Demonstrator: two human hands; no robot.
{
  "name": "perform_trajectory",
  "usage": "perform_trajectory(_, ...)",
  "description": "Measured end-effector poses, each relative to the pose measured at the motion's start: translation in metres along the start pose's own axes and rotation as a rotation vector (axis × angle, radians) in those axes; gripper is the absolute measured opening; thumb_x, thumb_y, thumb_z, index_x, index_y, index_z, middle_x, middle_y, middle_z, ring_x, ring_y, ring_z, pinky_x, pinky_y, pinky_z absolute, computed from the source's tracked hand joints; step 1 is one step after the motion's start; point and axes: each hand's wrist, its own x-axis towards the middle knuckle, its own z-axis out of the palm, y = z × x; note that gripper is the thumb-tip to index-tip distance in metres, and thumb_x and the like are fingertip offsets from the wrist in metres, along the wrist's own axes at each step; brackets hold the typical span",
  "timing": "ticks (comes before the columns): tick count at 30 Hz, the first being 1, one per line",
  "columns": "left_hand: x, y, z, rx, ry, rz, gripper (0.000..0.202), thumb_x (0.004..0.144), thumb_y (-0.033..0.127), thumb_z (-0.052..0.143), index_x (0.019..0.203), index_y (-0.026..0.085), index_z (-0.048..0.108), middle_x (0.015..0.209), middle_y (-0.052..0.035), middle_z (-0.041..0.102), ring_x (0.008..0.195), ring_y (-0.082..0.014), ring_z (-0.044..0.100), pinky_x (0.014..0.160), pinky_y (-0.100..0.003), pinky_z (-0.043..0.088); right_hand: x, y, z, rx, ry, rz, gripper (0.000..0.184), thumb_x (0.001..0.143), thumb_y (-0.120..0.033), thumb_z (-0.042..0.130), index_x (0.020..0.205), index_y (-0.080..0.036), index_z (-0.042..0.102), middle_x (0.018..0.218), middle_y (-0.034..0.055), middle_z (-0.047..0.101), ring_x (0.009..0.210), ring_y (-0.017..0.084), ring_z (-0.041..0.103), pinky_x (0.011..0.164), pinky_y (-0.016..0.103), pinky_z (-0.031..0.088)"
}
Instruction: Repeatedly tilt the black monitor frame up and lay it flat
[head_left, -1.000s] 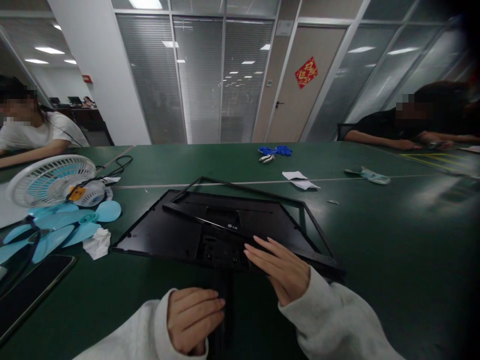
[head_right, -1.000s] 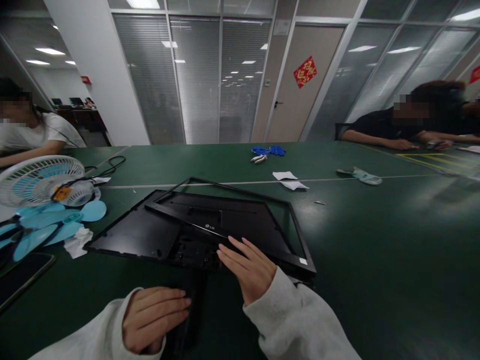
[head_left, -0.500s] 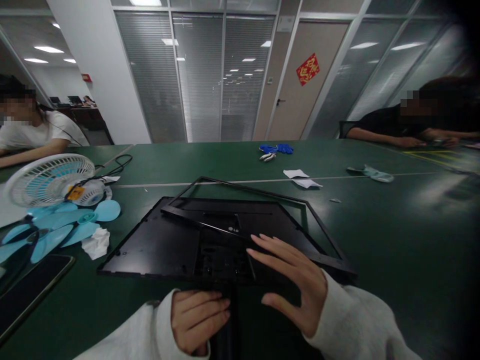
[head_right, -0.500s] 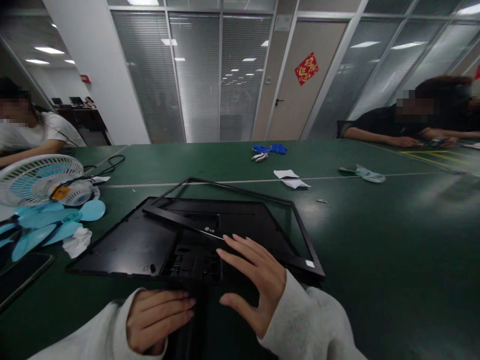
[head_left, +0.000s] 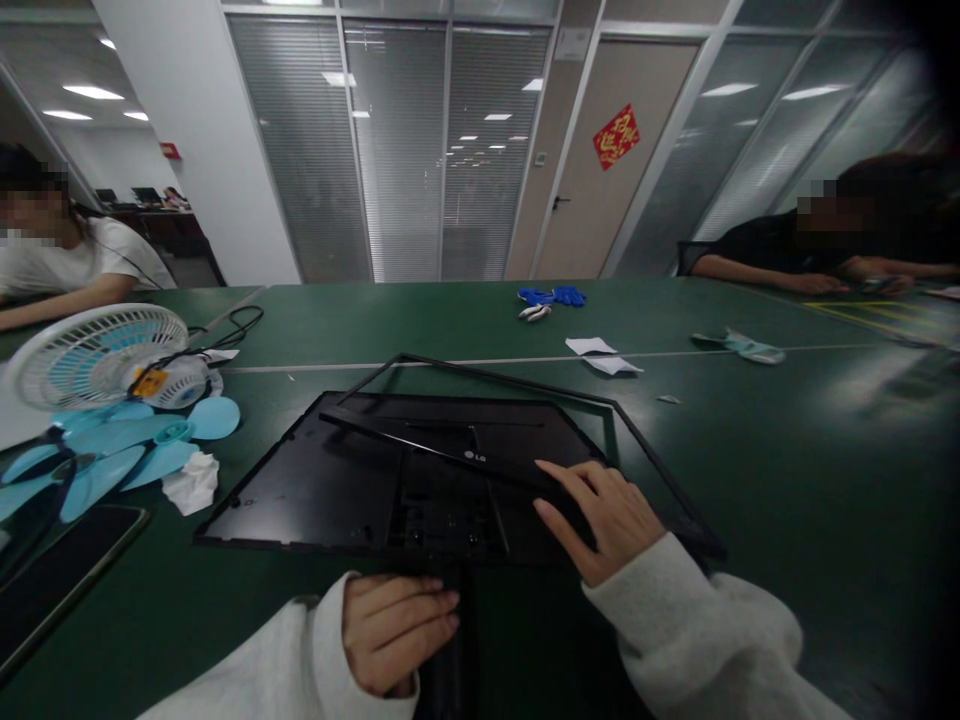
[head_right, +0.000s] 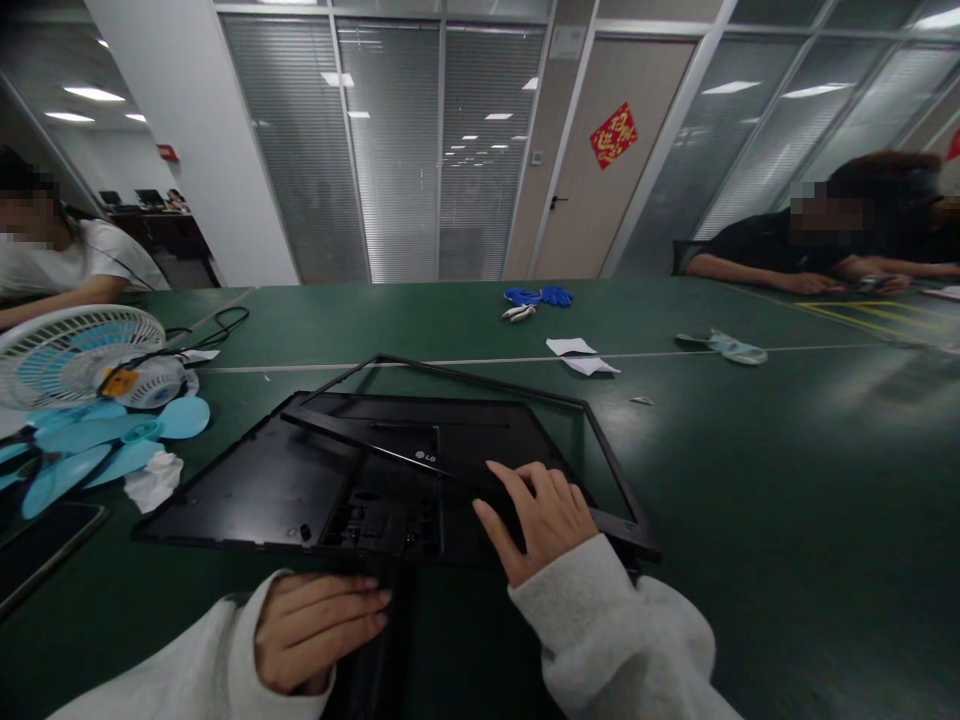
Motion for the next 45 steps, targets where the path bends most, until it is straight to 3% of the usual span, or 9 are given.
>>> perform_trajectory(7, 0.003, 0.002, -0.007, 0.02, -0.037, -0.019, 0.03, 0.097, 0.019, 0.04, 0.099, 0.015, 0.069, 0.103, -0.0029, 0.071, 0.098, -0.0132, 0.066, 0.075, -0.019, 0.056, 0.005, -0.012, -0.019, -0.051, 0.059, -0.029, 0.044, 0.084, -0.053, 0.048, 0.109, -0.017, 0.057, 0.089, 0.0082, 0.052, 0.076, 0.02, 0.047, 0.068, 0.035, 0.036)
perform_trajectory(13, 0.009, 0.014, -0.025, 0.196, -0.104, 0.081, 0.035, 0.097, 0.016, 0.034, 0.107, 0.015, 0.067, 0.121, -0.0027, 0.063, 0.117, -0.0186, 0.056, 0.101, -0.032, 0.047, 0.003, -0.021, -0.024, -0.01, 0.079, -0.085, 0.037, 0.083, -0.046, 0.051, 0.107, -0.018, 0.056, 0.089, 0.0076, 0.052, 0.08, 0.021, 0.047, 0.07, 0.035, 0.035)
perform_trajectory(15, 0.011, 0.017, -0.027, 0.266, -0.082, 0.084, 0.038, 0.098, 0.015, 0.031, 0.111, 0.019, 0.066, 0.126, 0.0003, 0.06, 0.118, -0.0159, 0.055, 0.106, -0.031, 0.041, 0.003, -0.023, -0.025, 0.006, 0.113, -0.117, 0.035, 0.083, -0.044, 0.052, 0.106, -0.019, 0.056, 0.088, 0.0068, 0.053, 0.078, 0.02, 0.047, 0.07, 0.034, 0.035)
perform_trajectory(19, 0.014, 0.015, -0.018, 0.341, 0.078, -0.074, 0.041, 0.097, 0.014, 0.028, 0.113, 0.021, 0.065, 0.125, 0.0025, 0.061, 0.118, -0.0128, 0.054, 0.114, -0.033, 0.027, 0.003, -0.026, -0.029, 0.045, 0.145, -0.125, 0.029, 0.084, -0.039, 0.051, 0.105, -0.019, 0.055, 0.088, 0.0066, 0.054, 0.078, 0.02, 0.048, 0.07, 0.034, 0.036)
perform_trajectory(22, 0.012, 0.01, -0.008, 0.386, 0.21, -0.17, 0.041, 0.096, 0.016, 0.029, 0.114, 0.02, 0.065, 0.126, 0.0011, 0.06, 0.118, -0.0142, 0.053, 0.115, -0.035, 0.023, 0.004, -0.027, -0.031, 0.044, 0.162, -0.129, 0.029, 0.084, -0.038, 0.052, 0.104, -0.018, 0.055, 0.087, 0.0066, 0.053, 0.077, 0.02, 0.048, 0.069, 0.034, 0.035)
perform_trajectory(25, 0.009, 0.007, -0.002, 0.423, 0.262, -0.185, 0.039, 0.095, 0.019, 0.031, 0.116, 0.019, 0.064, 0.134, -0.0002, 0.054, 0.121, -0.0163, 0.05, 0.115, -0.038, 0.02, 0.004, -0.027, -0.032, 0.039, 0.174, -0.143, 0.029, 0.083, -0.038, 0.052, 0.104, -0.018, 0.055, 0.086, 0.0067, 0.053, 0.076, 0.02, 0.047, 0.067, 0.034, 0.035)
perform_trajectory(28, 0.008, 0.005, 0.0, 0.424, 0.254, -0.203, 0.04, 0.096, 0.024, 0.03, 0.121, 0.017, 0.061, 0.136, -0.0021, 0.051, 0.124, -0.0178, 0.048, 0.116, -0.039, 0.016, 0.003, -0.026, -0.032, 0.038, 0.178, -0.156, 0.028, 0.084, -0.038, 0.052, 0.103, -0.017, 0.056, 0.086, 0.0068, 0.054, 0.076, 0.02, 0.047, 0.067, 0.034, 0.035)
perform_trajectory(34, 0.009, 0.004, 0.003, 0.413, 0.228, -0.287, 0.041, 0.097, 0.025, 0.03, 0.126, 0.017, 0.057, 0.121, -0.0048, 0.064, 0.119, -0.0184, 0.051, 0.115, -0.039, 0.019, 0.001, -0.026, -0.031, 0.034, 0.166, -0.171, 0.028, 0.083, -0.037, 0.053, 0.103, -0.018, 0.058, 0.085, 0.0067, 0.054, 0.075, 0.019, 0.047, 0.067, 0.034, 0.035)
perform_trajectory(45, 0.011, 0.003, 0.005, 0.421, 0.247, -0.318, 0.041, 0.098, 0.027, 0.027, 0.123, 0.019, 0.06, 0.117, -0.0054, 0.066, 0.116, -0.0181, 0.053, 0.112, -0.038, 0.025, 0.002, -0.022, -0.023, 0.1, 0.25, -0.238, 0.029, 0.082, -0.033, 0.06, 0.106, -0.016, 0.061, 0.088, 0.0067, 0.059, 0.079, 0.019, 0.052, 0.071, 0.033, 0.038)
